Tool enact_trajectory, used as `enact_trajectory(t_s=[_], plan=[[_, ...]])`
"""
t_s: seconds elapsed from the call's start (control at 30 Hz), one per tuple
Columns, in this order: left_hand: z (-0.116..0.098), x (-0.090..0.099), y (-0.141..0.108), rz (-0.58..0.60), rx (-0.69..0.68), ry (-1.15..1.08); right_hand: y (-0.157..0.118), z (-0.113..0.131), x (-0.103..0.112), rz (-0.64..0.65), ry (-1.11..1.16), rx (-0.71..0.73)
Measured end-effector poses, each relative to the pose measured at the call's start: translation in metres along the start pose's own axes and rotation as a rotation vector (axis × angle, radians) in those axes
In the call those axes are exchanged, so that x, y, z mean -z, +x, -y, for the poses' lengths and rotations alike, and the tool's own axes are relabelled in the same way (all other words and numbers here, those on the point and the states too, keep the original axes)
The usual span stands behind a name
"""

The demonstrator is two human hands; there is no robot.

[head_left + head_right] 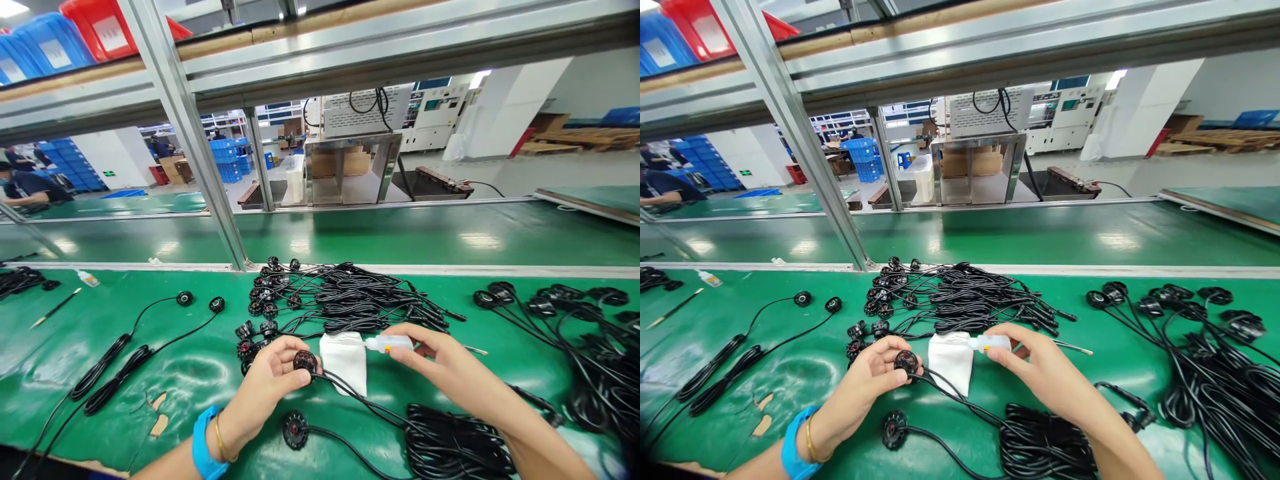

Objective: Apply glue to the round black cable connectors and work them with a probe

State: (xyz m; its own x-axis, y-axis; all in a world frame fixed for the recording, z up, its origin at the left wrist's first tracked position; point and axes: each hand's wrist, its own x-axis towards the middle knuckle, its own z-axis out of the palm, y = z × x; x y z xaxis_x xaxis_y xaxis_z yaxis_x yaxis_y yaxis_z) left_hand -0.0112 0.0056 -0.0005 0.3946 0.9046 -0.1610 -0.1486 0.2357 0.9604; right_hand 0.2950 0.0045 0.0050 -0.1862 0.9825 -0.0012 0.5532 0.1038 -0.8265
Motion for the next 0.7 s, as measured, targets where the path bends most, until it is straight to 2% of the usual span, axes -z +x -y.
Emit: enact_trajectory(t_s=[0.2,0.4,0.7], plan=[[0.003,0.0,-0.001,0.018,-0.007,-0.012,0.004,0.007,-0.006,-0.202,0.204,-0.14],[0.001,-0.002,-0.003,0.046,-0.007,-0.019,0.007,0.003,-0.012,-0.217,0.358,-0.196],[0.003,-0.007,-0.006,-0.001,-0.015,-0.076,0.006,0.007,-0.014,-0.267,0.361,-0.181]])
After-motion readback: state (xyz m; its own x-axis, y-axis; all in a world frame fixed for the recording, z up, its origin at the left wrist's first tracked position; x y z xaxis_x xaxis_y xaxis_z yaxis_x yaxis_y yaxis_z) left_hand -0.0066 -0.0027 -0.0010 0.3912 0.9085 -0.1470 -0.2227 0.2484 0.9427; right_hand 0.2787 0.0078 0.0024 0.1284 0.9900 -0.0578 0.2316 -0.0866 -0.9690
